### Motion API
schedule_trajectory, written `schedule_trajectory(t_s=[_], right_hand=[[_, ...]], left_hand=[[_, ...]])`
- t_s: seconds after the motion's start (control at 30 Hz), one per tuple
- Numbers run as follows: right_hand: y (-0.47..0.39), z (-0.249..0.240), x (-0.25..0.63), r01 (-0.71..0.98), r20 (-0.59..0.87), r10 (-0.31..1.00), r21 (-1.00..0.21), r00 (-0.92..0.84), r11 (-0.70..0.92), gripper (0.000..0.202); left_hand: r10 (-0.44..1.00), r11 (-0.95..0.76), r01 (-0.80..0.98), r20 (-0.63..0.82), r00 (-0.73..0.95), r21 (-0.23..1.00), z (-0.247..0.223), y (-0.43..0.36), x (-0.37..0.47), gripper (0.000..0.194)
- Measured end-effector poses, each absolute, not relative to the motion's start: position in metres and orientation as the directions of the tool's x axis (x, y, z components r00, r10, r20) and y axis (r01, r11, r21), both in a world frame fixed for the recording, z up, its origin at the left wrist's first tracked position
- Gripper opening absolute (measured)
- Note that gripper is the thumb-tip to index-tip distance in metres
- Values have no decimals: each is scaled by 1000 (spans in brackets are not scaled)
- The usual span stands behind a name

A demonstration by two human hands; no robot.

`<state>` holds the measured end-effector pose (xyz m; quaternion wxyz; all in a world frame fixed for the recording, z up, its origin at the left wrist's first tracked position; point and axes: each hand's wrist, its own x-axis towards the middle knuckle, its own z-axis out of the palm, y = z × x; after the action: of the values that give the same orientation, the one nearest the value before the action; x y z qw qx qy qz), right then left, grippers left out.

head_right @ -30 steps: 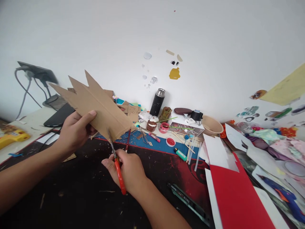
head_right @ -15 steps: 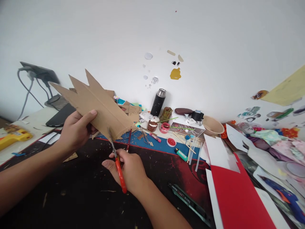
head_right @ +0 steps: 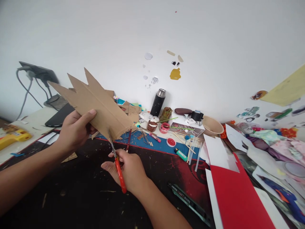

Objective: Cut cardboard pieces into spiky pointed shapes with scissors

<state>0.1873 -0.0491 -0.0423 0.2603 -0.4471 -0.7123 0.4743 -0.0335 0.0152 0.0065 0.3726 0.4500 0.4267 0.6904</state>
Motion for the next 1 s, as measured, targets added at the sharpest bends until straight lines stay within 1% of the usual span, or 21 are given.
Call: schedule_trajectory(t_s=[0.33,0.5,0.73,1.0], right_hand=[[-49,-43,187,378,-52,884,-914,-465,145,60],[-50,-41,186,339,-52,884,-932,-465,124,63],[-49,-44,186,363,-64,885,-924,-462,123,57],[-50,-42,187,317,-62,882,-943,-467,102,68]], left_hand=[[904,-342,-143,284,-319,929,6,14,-34,37],[904,-344,-154,282,-322,926,7,15,-34,40],[905,-338,-140,281,-319,931,6,16,-34,39],[900,-355,-145,296,-320,923,7,17,-34,37]])
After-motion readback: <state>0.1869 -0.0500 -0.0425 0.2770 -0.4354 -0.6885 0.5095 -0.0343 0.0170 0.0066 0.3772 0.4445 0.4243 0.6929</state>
